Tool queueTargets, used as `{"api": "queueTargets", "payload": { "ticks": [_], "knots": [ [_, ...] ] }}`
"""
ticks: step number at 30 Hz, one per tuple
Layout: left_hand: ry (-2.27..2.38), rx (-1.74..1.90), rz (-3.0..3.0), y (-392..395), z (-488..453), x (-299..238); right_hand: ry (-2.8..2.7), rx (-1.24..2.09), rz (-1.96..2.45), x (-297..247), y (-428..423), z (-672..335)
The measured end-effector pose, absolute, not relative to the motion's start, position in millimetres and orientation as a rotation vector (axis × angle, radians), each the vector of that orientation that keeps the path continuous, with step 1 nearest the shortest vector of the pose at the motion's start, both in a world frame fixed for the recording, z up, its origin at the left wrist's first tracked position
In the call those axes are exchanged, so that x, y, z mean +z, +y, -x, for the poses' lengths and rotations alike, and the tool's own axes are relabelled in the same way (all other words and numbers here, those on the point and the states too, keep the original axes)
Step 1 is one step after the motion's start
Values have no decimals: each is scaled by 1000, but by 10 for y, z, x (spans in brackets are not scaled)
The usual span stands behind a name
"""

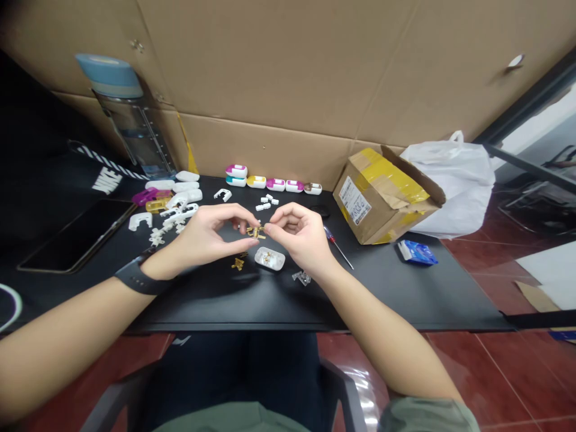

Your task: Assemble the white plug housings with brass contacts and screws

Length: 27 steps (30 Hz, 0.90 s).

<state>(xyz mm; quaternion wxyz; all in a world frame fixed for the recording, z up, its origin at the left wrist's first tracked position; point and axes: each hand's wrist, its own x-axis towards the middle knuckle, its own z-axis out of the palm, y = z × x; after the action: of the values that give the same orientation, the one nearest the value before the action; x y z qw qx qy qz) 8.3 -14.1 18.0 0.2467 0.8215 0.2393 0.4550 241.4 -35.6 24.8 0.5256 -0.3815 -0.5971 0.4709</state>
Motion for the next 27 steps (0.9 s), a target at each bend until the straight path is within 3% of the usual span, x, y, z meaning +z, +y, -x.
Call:
{"api": "queueTargets", "payload": {
  "ticks": [27],
  "knots": [
    [786,1202,-2212,-139,-96,171,-1556,1070,932,267,-230,-2530]
  ]
}}
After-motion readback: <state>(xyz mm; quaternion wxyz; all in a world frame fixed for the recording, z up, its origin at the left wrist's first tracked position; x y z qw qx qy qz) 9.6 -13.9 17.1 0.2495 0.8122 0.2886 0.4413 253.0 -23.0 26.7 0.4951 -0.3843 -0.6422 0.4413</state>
